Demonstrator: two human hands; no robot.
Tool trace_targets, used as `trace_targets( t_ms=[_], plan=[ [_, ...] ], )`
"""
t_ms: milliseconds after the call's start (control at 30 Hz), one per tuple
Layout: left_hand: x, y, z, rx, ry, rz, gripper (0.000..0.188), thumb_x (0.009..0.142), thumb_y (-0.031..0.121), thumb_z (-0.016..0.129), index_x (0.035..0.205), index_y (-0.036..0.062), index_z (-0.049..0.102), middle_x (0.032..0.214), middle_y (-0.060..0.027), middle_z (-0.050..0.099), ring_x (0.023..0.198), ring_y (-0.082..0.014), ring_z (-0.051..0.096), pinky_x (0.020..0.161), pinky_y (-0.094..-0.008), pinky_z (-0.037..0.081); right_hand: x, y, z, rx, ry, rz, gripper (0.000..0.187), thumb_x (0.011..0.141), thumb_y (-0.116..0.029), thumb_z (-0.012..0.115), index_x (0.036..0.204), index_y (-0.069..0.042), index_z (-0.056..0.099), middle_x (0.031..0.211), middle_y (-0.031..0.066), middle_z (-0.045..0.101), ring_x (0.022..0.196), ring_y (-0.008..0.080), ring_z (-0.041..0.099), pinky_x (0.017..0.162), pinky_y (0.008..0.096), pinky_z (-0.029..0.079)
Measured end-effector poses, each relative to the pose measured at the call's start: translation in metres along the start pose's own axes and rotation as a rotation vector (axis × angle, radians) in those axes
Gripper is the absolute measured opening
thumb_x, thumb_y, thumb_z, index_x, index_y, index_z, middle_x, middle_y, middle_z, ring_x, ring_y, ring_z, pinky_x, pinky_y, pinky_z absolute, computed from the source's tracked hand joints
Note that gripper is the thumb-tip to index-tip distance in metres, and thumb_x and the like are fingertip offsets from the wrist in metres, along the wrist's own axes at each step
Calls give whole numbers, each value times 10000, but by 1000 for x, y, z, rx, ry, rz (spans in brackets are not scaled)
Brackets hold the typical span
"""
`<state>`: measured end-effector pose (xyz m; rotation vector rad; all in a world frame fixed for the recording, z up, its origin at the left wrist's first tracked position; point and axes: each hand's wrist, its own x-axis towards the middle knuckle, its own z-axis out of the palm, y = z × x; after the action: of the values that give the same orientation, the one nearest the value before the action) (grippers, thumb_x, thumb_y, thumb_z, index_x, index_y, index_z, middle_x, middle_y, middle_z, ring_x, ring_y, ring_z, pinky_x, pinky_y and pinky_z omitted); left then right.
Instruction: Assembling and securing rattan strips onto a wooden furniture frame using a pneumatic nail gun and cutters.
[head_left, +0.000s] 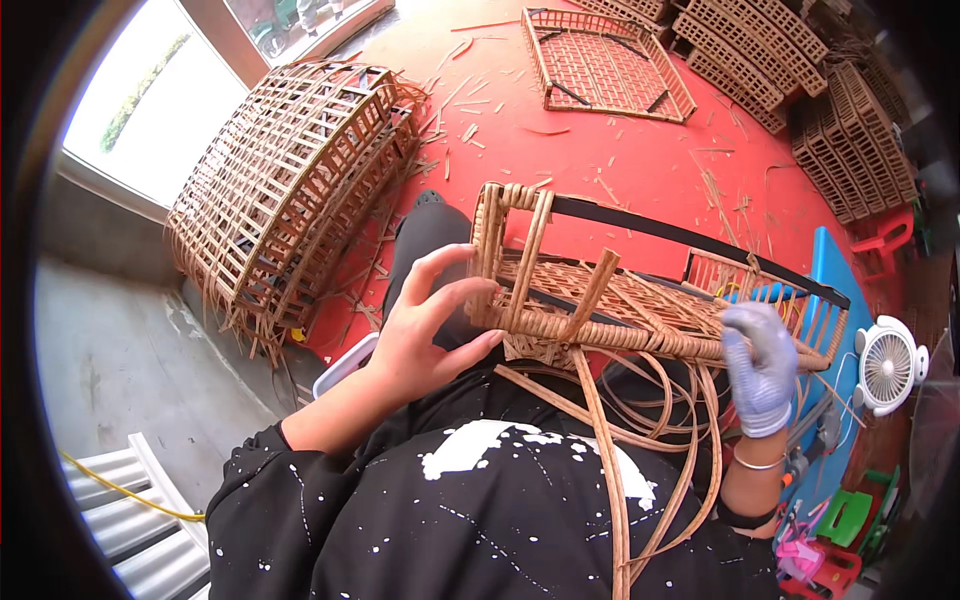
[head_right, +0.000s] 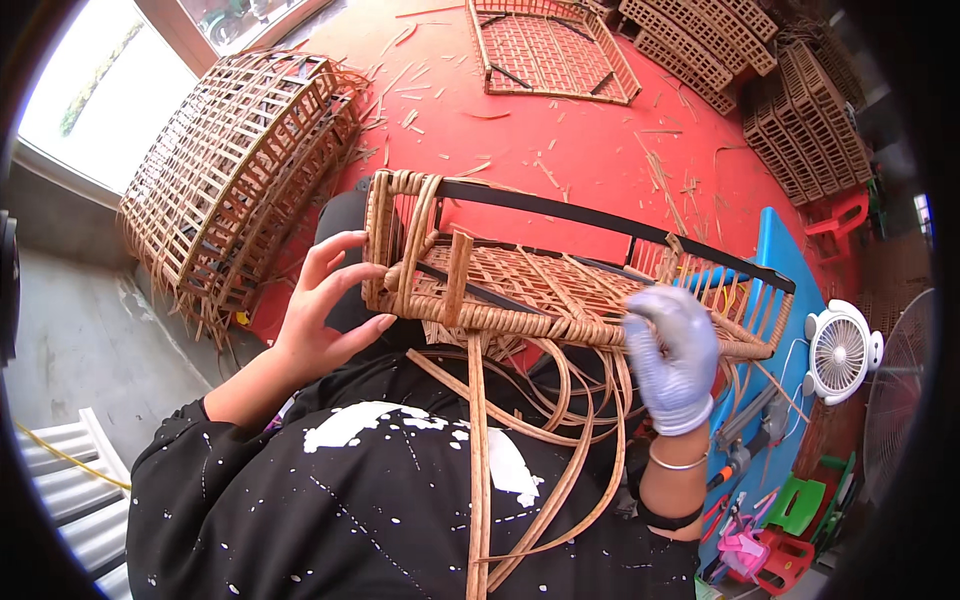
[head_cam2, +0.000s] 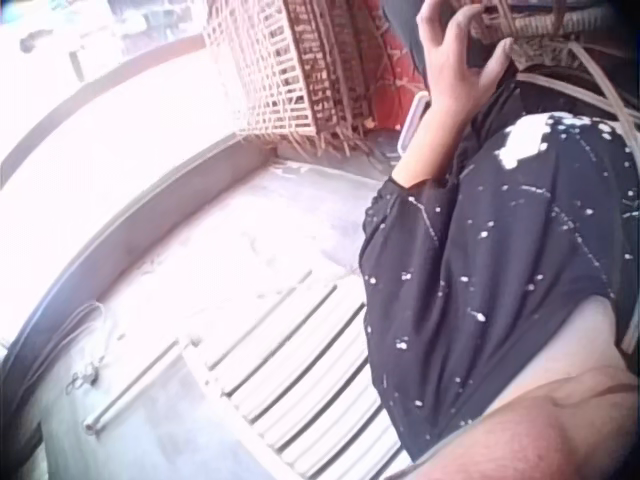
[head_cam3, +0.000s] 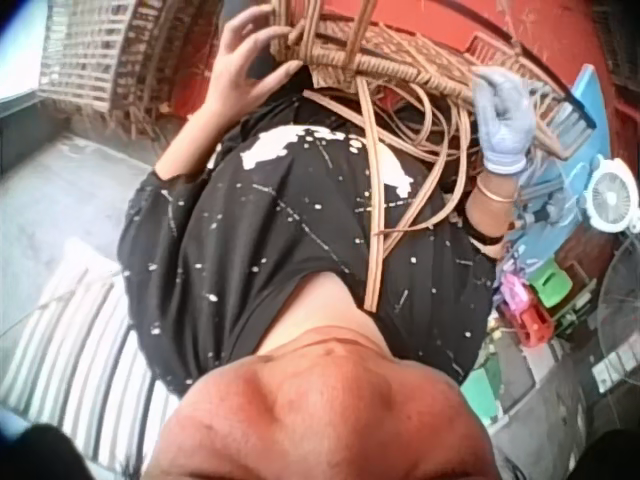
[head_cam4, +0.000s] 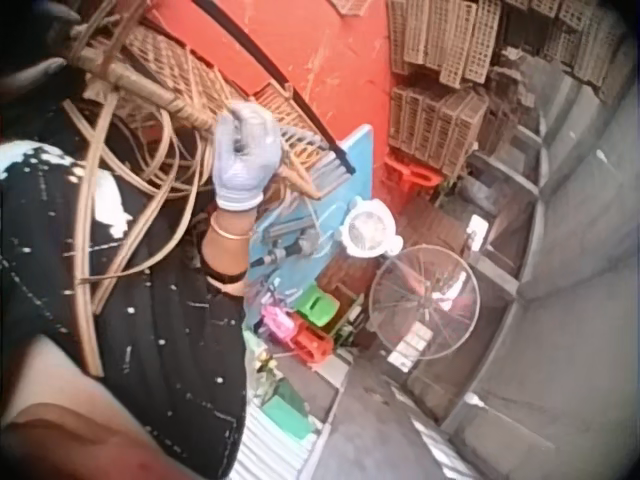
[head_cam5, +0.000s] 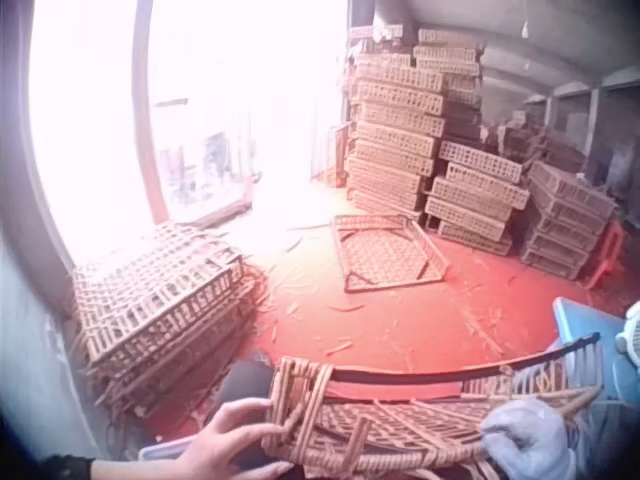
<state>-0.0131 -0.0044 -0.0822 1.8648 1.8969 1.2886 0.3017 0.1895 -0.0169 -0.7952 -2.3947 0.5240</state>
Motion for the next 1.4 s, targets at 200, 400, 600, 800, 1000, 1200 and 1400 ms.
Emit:
trace_targets(
  t_ms=[200,400,600,800,1000,1200,1400],
  plan=[
    [3,-1,1,63,10,50,405,756,146,820,1127,84,668,1339,-178,495,1217,-353,523,1005,-435,455,45,-55,60,127,-340,-316,377,806,-369,765,988,-43,712,964,133,684,875,325,662,777,411,512],
    [16,-5,-3,17,46,113,441,763,125,798,1172,45,655,1358,-191,501,1247,-365,522,1056,-472,415,41,-42,86,375,-460,-154,221,824,-221,768,961,-52,732,965,106,686,823,272,681,705,353,542],
    [83,-7,-6,84,9,266,391,818,89,741,1193,47,640,1282,-150,597,1239,-354,542,1049,-480,420,36,-36,88,430,-425,-89,192,840,-148,748,1001,-46,727,957,121,687,861,268,690,761,340,557],
    [113,-19,6,-2,-149,169,348,820,129,759,1138,47,646,1037,-121,661,955,-291,654,834,-381,533,46,-26,86,504,-565,-34,188,878,-152,703,1024,-34,706,979,140,683,879,291,684,803,354,549],
    [115,-23,10,82,-163,119,270,858,177,724,1087,47,666,1010,-125,662,1014,-312,628,881,-412,502,66,-21,113,513,-552,140,470,931,-147,599,1357,22,494,1274,228,567,1011,252,662,881,358,541],
    [115,-19,8,290,-89,167,310,845,239,718,1090,56,665,1045,-106,609,997,-314,597,890,-423,489,89,-24,142,899,-556,235,451,971,-113,541,1400,-7,451,1283,125,552,1074,156,616,906,349,547],
    [111,-23,5,58,-168,55,402,801,243,731,1141,47,644,1108,-140,594,1031,-329,600,898,-417,492,92,-11,174,521,-538,29,503,960,-208,576,1420,-54,441,1379,171,518,1290,300,505,1105,401,395]
  ],
)
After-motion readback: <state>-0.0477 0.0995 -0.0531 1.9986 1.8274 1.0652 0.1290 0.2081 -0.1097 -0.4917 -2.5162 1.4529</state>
